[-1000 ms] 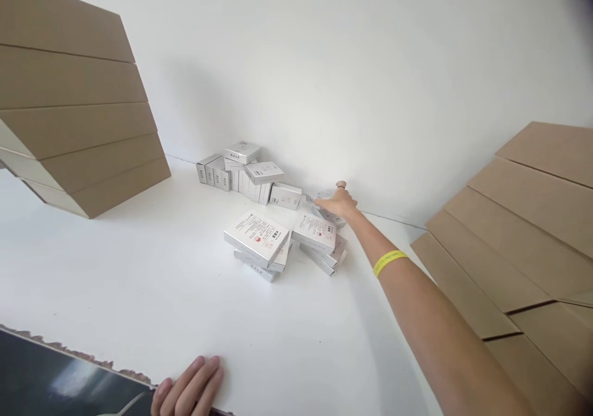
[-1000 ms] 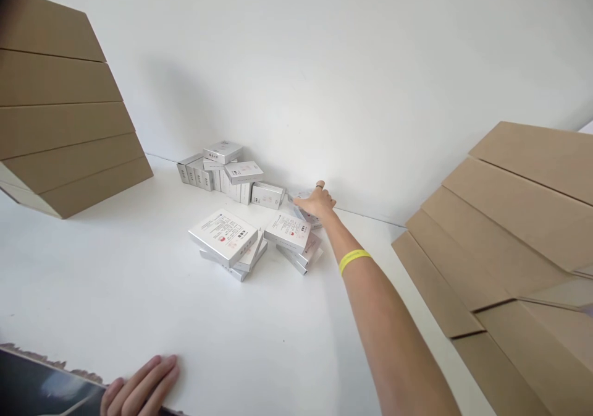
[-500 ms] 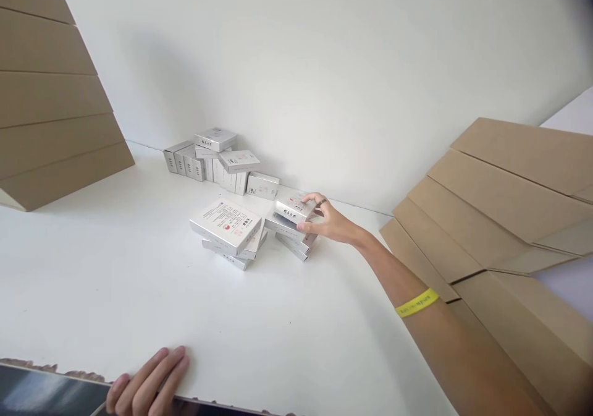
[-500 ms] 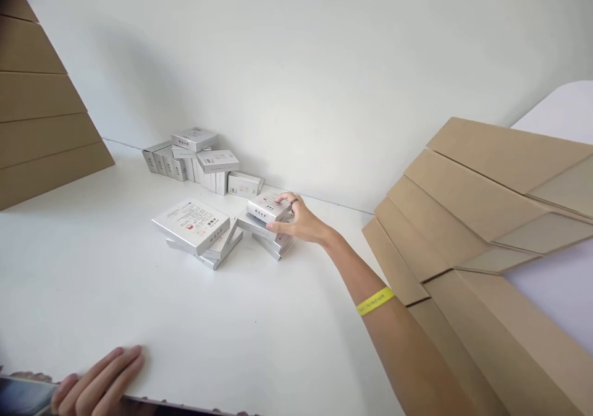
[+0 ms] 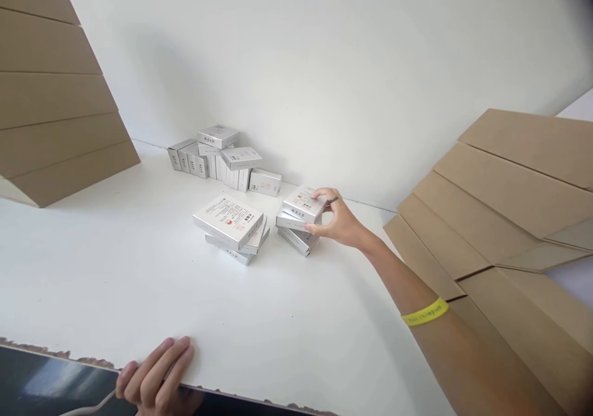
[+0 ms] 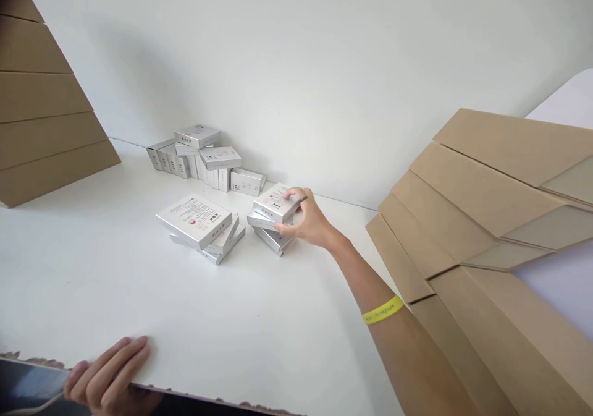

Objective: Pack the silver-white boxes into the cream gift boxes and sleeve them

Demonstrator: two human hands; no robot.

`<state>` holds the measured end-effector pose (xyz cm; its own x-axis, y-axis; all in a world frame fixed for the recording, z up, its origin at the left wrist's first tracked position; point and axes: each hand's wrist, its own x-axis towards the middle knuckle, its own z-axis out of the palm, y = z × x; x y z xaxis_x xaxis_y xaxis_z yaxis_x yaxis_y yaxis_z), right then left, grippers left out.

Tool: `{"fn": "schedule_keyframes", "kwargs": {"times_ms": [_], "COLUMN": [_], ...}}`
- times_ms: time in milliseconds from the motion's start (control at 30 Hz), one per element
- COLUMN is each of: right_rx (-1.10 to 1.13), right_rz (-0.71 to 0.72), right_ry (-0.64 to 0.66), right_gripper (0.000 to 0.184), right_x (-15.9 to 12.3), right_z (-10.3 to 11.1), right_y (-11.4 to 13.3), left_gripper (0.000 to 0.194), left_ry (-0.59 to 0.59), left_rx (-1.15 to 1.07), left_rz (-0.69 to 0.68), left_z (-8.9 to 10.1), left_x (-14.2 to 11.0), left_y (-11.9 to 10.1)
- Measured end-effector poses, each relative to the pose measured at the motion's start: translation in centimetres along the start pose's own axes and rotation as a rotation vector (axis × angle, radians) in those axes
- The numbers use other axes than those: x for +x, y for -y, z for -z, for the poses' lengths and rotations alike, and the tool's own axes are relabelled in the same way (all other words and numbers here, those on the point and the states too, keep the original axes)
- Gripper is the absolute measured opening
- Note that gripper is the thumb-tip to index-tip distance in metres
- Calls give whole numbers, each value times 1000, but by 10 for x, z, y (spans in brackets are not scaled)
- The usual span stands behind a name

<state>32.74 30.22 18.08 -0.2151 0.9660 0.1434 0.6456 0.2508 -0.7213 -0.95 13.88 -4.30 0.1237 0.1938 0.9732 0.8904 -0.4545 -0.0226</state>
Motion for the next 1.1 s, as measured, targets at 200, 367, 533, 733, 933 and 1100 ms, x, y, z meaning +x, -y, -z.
{"fn": "schedule_keyframes", "kwargs": {"times_ms": [200,367,533,733,933,1100], "right_rx": [-4,18,66,16,47,37], "right_rz": [-27,-41,48,52,27,-234], "right_ry": [18,28,-60,64,43,64], "right_gripper": [66,64,61,66,105,113], "right_x": [-19,-26,-27,-29,-41,-54], "right_z": [3,5,5,0,12,18], "right_y": [-15,-20,-14,-15,-16,-37], "left_gripper": [10,12,14,19,21,20], "left_ry": [10,0,15,23,32,24], "left_rx": [16,33,28,19,21,29], "left_rz": [22,25,-4,-15,-19,-14], "left_z": [0,0,1,1,3,2], "left_x": [-6,-6,-4,-6,1,-3], "left_y": [-1,0,1,3,2,3]}}
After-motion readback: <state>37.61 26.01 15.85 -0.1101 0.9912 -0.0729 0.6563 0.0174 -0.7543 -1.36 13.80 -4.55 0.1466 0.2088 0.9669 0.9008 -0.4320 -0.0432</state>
